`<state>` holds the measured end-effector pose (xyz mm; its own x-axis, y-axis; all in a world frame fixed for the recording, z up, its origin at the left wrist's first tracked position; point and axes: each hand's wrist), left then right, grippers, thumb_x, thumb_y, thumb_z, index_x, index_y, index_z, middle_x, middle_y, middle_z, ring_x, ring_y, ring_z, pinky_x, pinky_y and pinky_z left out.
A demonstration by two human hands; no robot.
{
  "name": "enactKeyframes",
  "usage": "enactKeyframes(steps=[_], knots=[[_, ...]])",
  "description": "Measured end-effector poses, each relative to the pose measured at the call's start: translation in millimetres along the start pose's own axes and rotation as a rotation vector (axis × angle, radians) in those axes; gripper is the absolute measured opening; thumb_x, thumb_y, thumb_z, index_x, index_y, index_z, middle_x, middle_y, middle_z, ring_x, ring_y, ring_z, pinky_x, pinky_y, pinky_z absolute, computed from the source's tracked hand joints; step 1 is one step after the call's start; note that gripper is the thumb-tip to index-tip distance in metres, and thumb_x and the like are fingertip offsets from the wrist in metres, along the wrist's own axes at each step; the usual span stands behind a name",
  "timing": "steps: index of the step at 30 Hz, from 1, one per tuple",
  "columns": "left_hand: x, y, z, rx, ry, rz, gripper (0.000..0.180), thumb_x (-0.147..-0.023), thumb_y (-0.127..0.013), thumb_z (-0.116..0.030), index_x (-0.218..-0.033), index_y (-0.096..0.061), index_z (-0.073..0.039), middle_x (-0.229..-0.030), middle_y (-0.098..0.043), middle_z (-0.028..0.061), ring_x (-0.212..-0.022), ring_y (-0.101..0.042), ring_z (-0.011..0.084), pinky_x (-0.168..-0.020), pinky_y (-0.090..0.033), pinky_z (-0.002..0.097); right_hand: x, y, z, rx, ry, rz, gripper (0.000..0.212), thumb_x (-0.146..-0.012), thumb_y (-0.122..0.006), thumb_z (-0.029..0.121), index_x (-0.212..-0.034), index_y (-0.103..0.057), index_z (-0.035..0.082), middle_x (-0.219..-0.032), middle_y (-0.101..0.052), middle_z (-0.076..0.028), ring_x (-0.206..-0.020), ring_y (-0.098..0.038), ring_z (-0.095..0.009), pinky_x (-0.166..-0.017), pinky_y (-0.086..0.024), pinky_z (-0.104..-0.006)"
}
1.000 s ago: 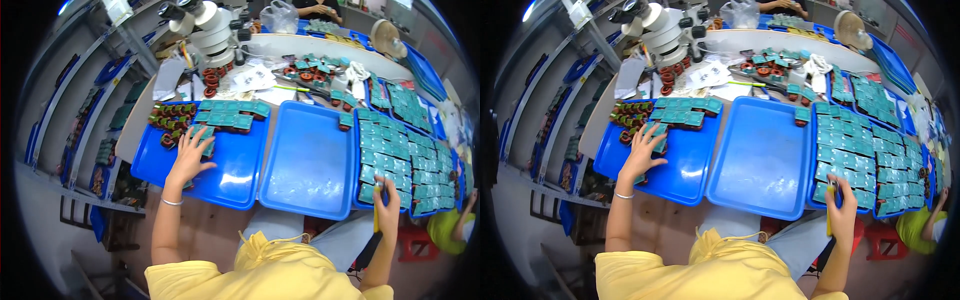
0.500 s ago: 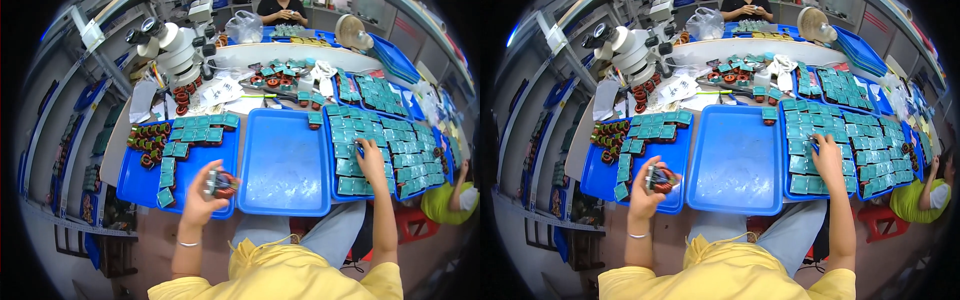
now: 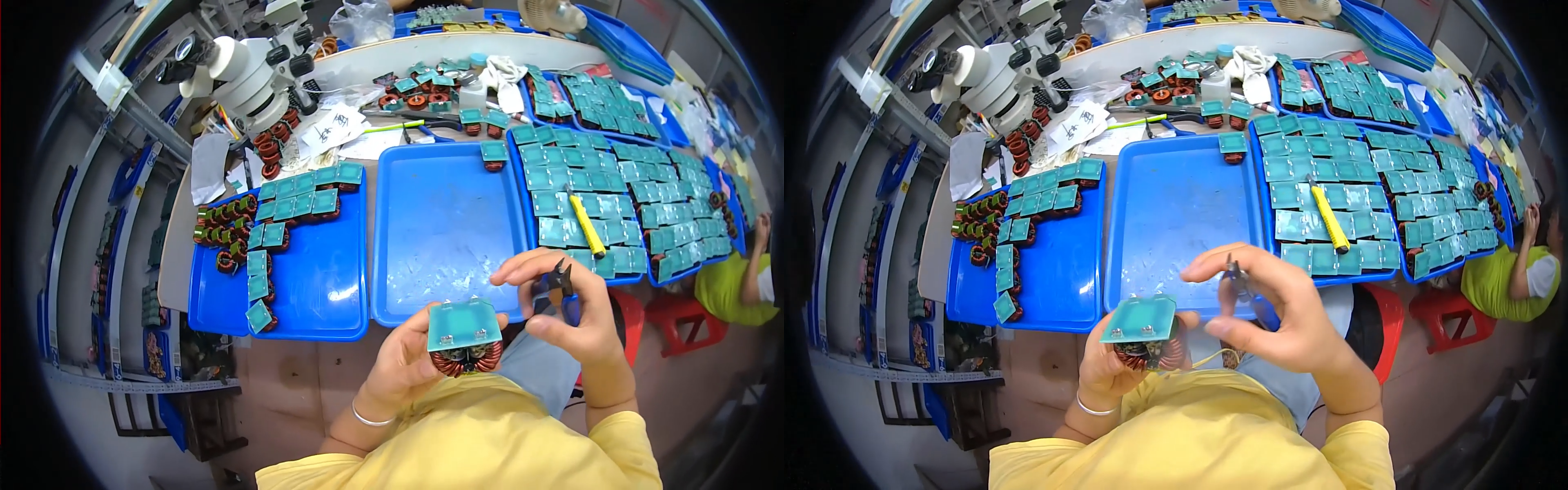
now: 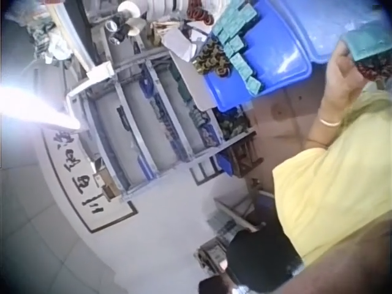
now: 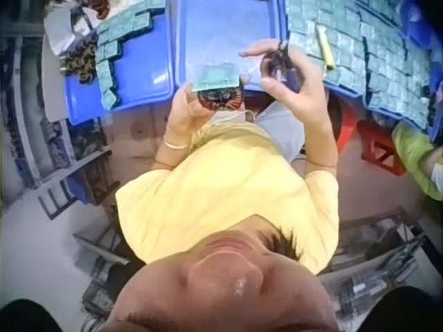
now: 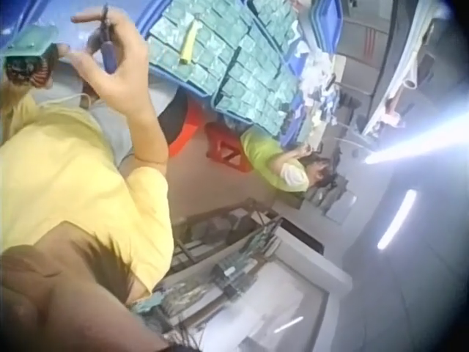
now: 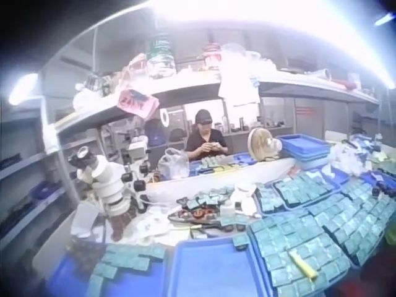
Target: Trimming wires and assembling electronic components on inductor coils using pliers at a workbench.
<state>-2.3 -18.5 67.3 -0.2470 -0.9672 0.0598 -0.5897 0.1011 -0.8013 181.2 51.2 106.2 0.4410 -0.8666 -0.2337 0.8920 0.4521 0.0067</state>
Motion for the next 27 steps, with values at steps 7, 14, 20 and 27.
enactKeyframes(steps=[7,14,20,27], knots=[[8.7,9.2,12.9,0.025,0.076,0.201,0.062,-0.082,-0.058,-0.032,-0.124,-0.037,0.009,-0.110,-0.053,0.0265,-0.085,-0.059,0.0382,-0.066,-0.050,0.0414,-2.5,-6.2,2.2,-0.296,-0.193,0.210,0.064,-0.063,-0.076,0.029,-0.111,-0.052,-0.006,-0.104,-0.060,-0.019,-0.075,-0.050,-0.012,-0.071,-0.041,-0.0243],[4.1,11.1,13.0,0.263,0.133,0.308,0.061,-0.088,-0.054,-0.031,-0.130,-0.028,0.004,-0.123,-0.045,0.0198,-0.107,-0.053,0.0326,-0.090,-0.044,0.0469,3.0,-0.8,-0.7,-0.237,-0.120,0.204,0.065,-0.058,-0.081,0.024,-0.108,-0.053,-0.004,-0.101,-0.061,-0.015,-0.081,-0.053,-0.013,-0.066,-0.041,-0.0230],[4.3,7.2,14.8,-0.011,0.066,0.204,0.075,-0.075,-0.072,-0.024,-0.130,-0.027,-0.002,-0.128,-0.039,0.0136,-0.112,-0.049,0.0285,-0.090,-0.044,0.0423,11.2,-0.7,-2.8,0.026,0.086,0.150,0.057,-0.064,-0.080,0.017,-0.112,-0.053,0.001,-0.100,-0.059,-0.007,-0.088,-0.056,-0.015,-0.074,-0.045,-0.0256],[-0.8,-1.9,16.8,-0.377,-0.128,0.048,0.083,-0.063,-0.082,-0.016,-0.127,-0.031,-0.001,-0.117,-0.046,0.0080,-0.104,-0.050,0.0164,-0.087,-0.042,0.0278,10.5,2.1,1.7,0.256,0.154,0.075,0.048,-0.066,-0.077,0.022,-0.103,-0.055,0.001,-0.099,-0.058,-0.009,-0.083,-0.055,-0.014,-0.067,-0.045,-0.0250]])
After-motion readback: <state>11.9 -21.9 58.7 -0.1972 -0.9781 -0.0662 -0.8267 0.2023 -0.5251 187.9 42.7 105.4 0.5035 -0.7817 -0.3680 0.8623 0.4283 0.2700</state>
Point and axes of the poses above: each hand's wrist, its own x-axis away from the middle knuckle, its own y-axis out of the back of the hand, z = x × y
